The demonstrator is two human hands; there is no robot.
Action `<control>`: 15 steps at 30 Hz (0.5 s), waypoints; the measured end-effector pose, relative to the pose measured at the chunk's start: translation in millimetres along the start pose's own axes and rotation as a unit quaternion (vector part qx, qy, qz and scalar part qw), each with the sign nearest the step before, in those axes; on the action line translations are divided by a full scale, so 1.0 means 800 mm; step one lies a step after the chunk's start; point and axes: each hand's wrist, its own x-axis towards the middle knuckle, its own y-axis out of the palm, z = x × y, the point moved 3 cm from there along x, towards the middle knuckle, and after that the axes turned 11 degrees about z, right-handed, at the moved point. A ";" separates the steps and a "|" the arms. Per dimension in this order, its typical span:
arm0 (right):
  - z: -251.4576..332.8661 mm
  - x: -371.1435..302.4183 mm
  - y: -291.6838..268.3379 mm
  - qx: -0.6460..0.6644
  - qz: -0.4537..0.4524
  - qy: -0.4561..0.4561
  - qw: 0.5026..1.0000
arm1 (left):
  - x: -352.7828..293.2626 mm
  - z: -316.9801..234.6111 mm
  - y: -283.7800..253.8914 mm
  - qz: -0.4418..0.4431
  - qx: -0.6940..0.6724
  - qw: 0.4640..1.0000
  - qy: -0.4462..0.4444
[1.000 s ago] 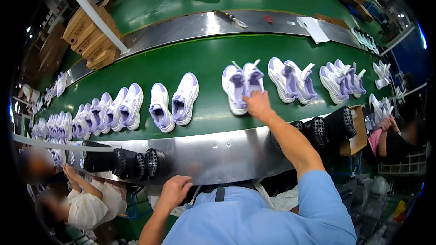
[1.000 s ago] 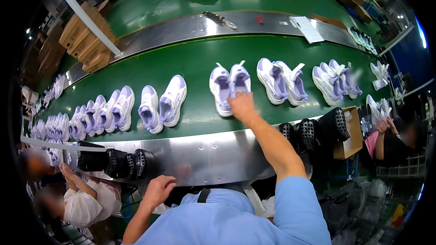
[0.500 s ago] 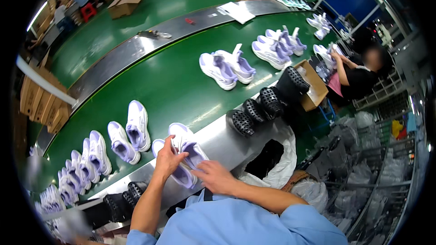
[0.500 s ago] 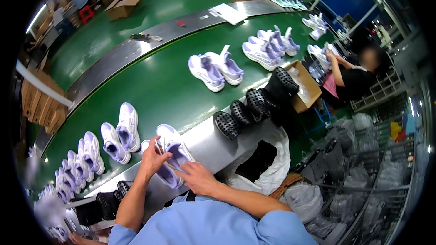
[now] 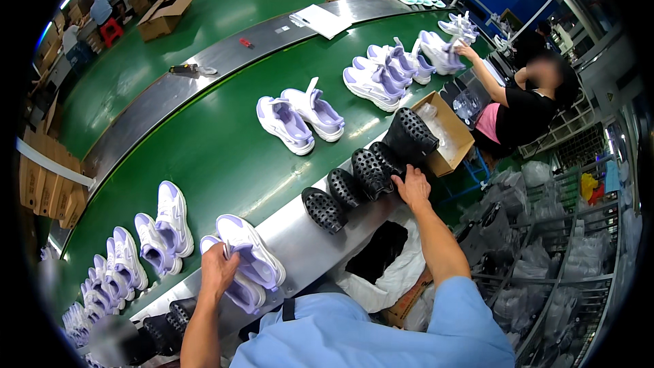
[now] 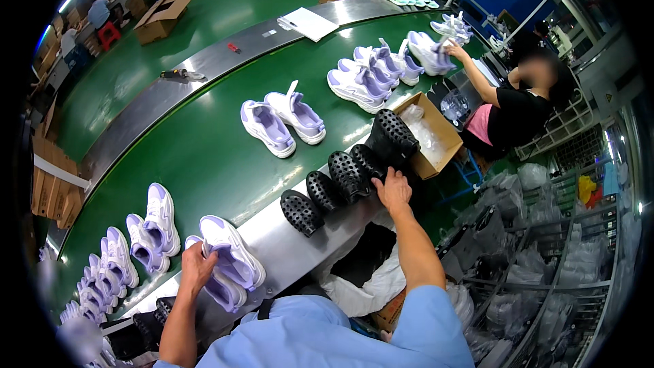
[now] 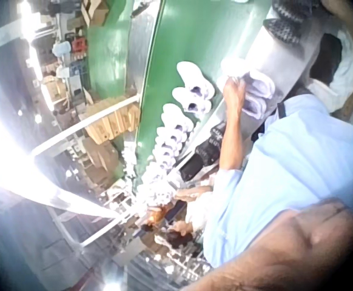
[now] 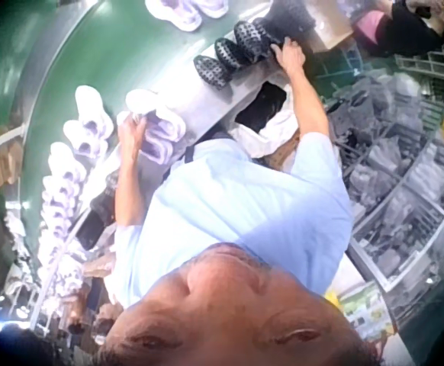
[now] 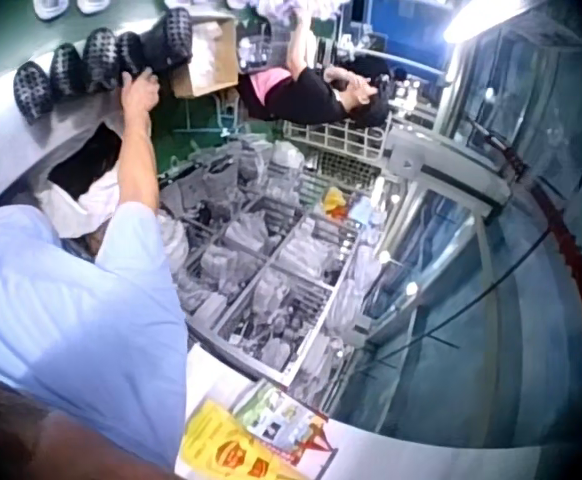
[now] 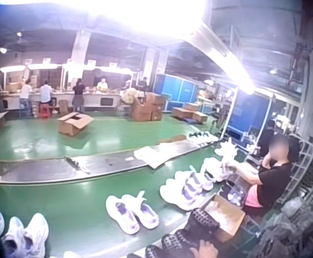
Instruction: The person places black insoles into white and purple sneakers on a conveyor belt, then reaches into a bag to retrieve more insoles.
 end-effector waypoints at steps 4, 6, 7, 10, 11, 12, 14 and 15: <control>-0.003 -0.003 0.002 0.006 -0.026 -0.055 0.998 | 0.001 -0.001 0.006 0.012 -0.037 0.999 0.020; -0.008 -0.033 -0.021 0.009 -0.053 -0.070 0.996 | 0.002 -0.001 0.007 0.016 -0.038 0.999 0.020; -0.010 -0.056 -0.035 0.007 -0.065 -0.064 0.996 | 0.001 -0.004 0.006 0.023 -0.049 0.998 0.017; -0.027 -0.142 -0.072 0.015 -0.112 -0.030 0.993 | 0.007 0.006 0.013 0.013 -0.044 0.997 0.065; -0.037 -0.172 -0.077 0.027 -0.112 -0.006 0.993 | 0.007 0.009 0.014 0.012 -0.047 0.997 0.067; -0.045 -0.204 -0.080 0.039 -0.110 0.018 0.993 | 0.006 0.012 0.015 0.004 -0.041 0.996 0.073; -0.036 -0.266 -0.080 0.084 -0.069 0.020 0.994 | 0.007 0.020 0.013 -0.009 -0.037 0.997 0.072; -0.011 -0.296 -0.085 0.147 -0.025 0.007 0.989 | 0.011 0.024 0.013 0.015 -0.030 0.997 0.065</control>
